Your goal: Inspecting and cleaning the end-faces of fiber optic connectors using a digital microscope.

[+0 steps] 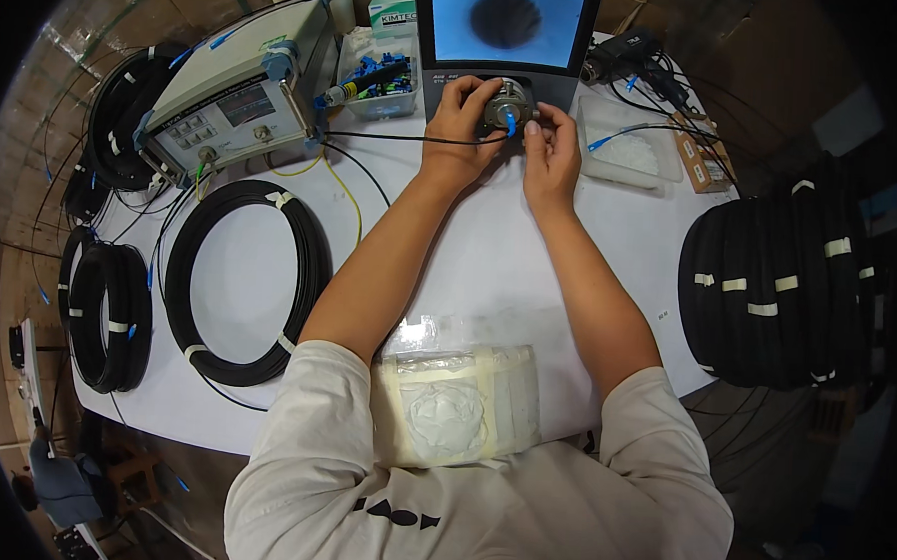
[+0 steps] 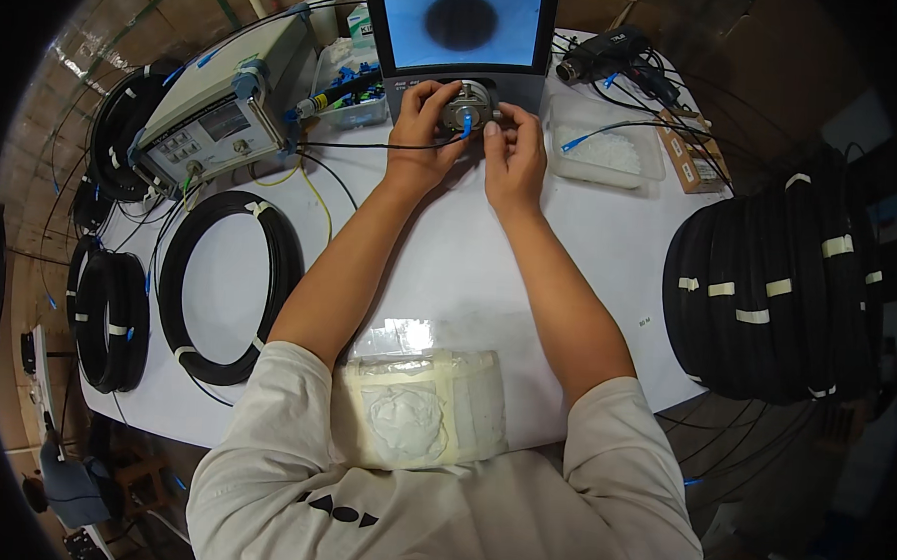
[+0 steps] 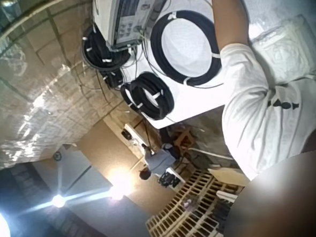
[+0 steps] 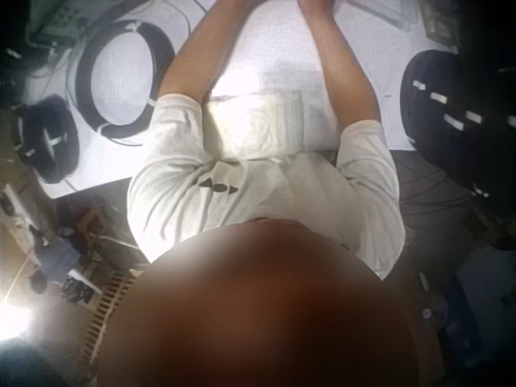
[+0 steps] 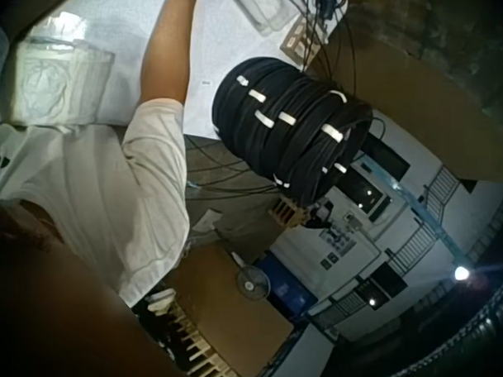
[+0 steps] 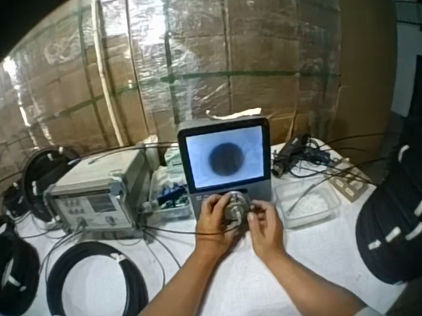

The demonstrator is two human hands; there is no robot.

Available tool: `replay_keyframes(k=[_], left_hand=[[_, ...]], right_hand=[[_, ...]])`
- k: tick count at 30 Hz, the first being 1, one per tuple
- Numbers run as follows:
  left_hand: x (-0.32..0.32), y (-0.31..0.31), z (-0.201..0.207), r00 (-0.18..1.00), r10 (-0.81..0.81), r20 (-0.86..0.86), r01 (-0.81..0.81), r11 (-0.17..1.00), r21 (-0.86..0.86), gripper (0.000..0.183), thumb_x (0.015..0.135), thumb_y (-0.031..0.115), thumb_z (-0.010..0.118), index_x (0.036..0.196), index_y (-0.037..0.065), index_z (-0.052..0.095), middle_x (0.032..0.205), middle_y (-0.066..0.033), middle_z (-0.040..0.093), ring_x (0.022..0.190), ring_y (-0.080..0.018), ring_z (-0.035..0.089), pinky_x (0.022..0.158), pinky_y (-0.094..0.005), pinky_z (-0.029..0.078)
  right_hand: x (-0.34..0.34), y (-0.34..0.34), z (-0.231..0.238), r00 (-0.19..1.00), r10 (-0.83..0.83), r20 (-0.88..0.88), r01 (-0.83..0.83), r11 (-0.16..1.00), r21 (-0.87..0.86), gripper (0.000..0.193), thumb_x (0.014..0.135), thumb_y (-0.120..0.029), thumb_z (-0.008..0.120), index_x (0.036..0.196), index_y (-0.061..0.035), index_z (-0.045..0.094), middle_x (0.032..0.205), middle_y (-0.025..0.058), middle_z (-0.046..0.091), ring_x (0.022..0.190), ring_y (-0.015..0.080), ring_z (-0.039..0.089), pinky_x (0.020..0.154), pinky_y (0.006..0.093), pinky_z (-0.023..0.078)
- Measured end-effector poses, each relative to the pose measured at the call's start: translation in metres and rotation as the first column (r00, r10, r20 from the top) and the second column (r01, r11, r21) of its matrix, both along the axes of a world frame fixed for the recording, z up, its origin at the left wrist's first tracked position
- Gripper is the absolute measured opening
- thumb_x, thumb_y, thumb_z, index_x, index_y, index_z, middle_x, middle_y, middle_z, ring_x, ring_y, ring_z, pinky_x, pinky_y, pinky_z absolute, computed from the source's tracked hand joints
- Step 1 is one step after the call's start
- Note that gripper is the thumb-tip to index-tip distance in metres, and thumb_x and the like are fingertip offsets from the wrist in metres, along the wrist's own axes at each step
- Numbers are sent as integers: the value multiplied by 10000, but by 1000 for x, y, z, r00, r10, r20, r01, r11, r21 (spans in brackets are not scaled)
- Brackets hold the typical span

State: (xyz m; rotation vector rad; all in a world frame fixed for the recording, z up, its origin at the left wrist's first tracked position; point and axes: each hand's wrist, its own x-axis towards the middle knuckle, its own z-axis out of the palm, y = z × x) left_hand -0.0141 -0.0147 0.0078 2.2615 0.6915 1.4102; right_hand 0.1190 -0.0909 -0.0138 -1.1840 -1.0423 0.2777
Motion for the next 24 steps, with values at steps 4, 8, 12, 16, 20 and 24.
replay_keyframes(k=[4,8,12,16,20,24], left_hand=[[-2,2,0,1000,-2,6,2,1000,-4,781,690,77,878,1400,184,570,1296,-115,541,1121,-352,636,892,-422,576],[-2,-1,-4,1000,-9,12,9,1000,4,774,692,112,876,1399,184,571,1289,-116,544,1131,-358,622,905,-429,564],[-4,-5,-6,999,-18,40,15,998,60,692,723,103,838,1367,148,588,1270,-116,551,1130,-350,615,904,-425,553],[-9,-6,-7,998,11,59,-17,995,103,674,742,130,839,1371,158,596,1279,-121,557,1133,-356,620,909,-423,554],[-4,5,-8,996,60,61,-70,981,179,648,766,195,844,1366,175,601,1287,-104,566,1106,-348,639,888,-428,565],[-10,-2,13,997,31,-64,-30,999,16,686,796,134,821,1411,146,517,1351,-159,508,1156,-411,612,942,-459,534]], right_hand=[[-11,-15,33,792,-327,515,192,935,299,472,825,-95,775,1270,-62,623,1233,135,618,1020,251,611,830,361,544],[-14,-31,52,682,-304,665,88,937,338,356,728,-39,809,1074,-80,737,1072,96,673,988,294,642,829,397,544],[-48,-81,84,779,-49,625,-57,987,148,151,781,-13,813,917,-42,755,859,70,691,818,246,656,731,337,526],[-51,-133,93,681,661,-314,-683,420,-598,120,880,-90,821,896,-13,730,821,26,708,702,91,623,648,250,486],[-59,-174,85,293,660,-692,-871,-115,-478,161,872,-41,823,843,11,673,799,7,700,718,44,612,650,215,484],[-78,-196,103,340,729,-594,-778,-135,-613,177,814,42,834,836,20,659,881,59,733,811,97,686,713,248,553]])
